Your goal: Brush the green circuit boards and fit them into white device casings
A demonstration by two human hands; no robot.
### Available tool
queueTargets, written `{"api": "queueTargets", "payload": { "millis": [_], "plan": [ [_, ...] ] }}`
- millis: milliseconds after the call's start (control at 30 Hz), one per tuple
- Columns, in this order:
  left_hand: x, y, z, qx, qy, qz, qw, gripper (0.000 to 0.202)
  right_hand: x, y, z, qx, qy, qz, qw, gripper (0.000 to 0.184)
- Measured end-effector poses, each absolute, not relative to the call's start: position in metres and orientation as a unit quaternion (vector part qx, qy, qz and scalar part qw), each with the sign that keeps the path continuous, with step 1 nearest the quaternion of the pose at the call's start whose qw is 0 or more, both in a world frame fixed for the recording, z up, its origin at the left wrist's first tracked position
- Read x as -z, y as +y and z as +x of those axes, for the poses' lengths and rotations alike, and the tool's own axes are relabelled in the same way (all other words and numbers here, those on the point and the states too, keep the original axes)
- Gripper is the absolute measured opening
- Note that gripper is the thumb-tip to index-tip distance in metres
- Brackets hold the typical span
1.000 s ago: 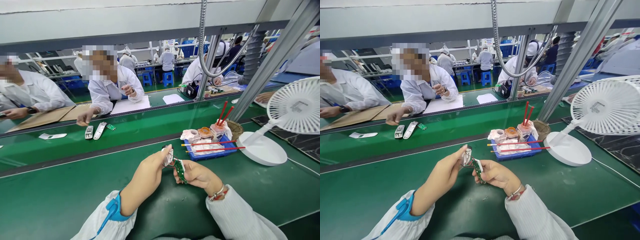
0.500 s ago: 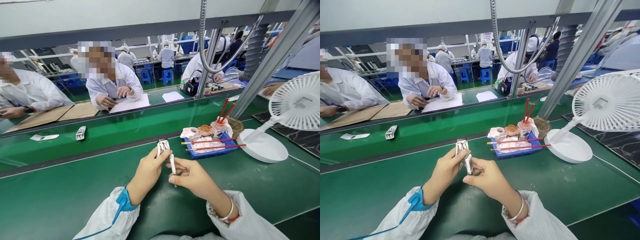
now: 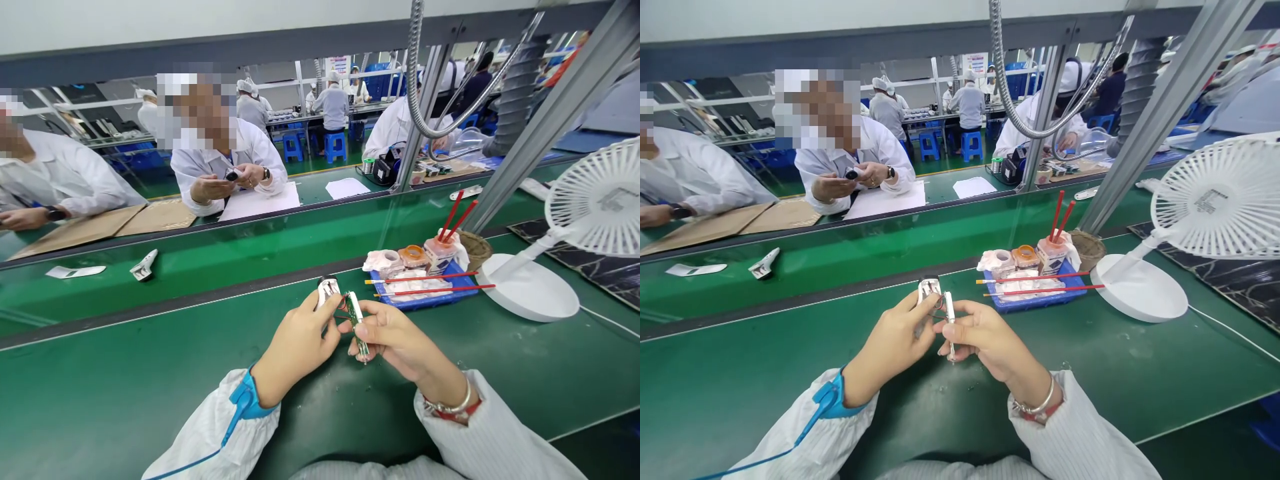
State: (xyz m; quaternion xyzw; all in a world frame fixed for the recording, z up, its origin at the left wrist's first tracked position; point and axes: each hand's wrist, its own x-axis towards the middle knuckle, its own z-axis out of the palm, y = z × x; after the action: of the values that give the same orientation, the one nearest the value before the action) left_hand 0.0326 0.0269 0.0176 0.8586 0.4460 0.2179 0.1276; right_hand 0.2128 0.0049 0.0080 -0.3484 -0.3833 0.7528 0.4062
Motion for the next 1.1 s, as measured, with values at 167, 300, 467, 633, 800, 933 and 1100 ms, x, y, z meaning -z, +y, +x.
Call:
{"api": "queueTargets", "payload": {
  "millis": [167,300,467,633,800,933,1100],
  "plan": [
    [-0.01,0.029,0.033,-0.247,0.45,0.843,0.161,0.033,-0.013,0.003,0.207,-0.713,-0.417,-0.418,0.379,0.042],
    [-0.005,0.032,0.034,-0.278,0.446,0.83,0.185,0.026,-0.01,0.002,0.199,-0.653,-0.443,-0.48,0.382,0.044],
    [-0.003,0.033,0.038,-0.302,0.44,0.816,0.222,0.024,-0.004,-0.002,0.186,-0.516,-0.528,-0.545,0.397,0.034],
    [0.0,0.032,0.042,-0.346,0.443,0.788,0.251,0.025,-0.004,-0.009,0.173,-0.348,-0.596,-0.619,0.376,0.032],
    [0.001,0.031,0.043,-0.399,0.452,0.745,0.286,0.026,-0.003,-0.013,0.169,-0.292,-0.628,-0.602,0.398,0.025],
    [0.001,0.032,0.044,-0.405,0.45,0.741,0.29,0.027,-0.004,-0.013,0.173,-0.263,-0.644,-0.601,0.393,0.022],
    [0.005,0.034,0.045,-0.404,0.47,0.726,0.299,0.028,-0.004,-0.009,0.174,-0.263,-0.64,-0.609,0.388,0.02]
  ]
}}
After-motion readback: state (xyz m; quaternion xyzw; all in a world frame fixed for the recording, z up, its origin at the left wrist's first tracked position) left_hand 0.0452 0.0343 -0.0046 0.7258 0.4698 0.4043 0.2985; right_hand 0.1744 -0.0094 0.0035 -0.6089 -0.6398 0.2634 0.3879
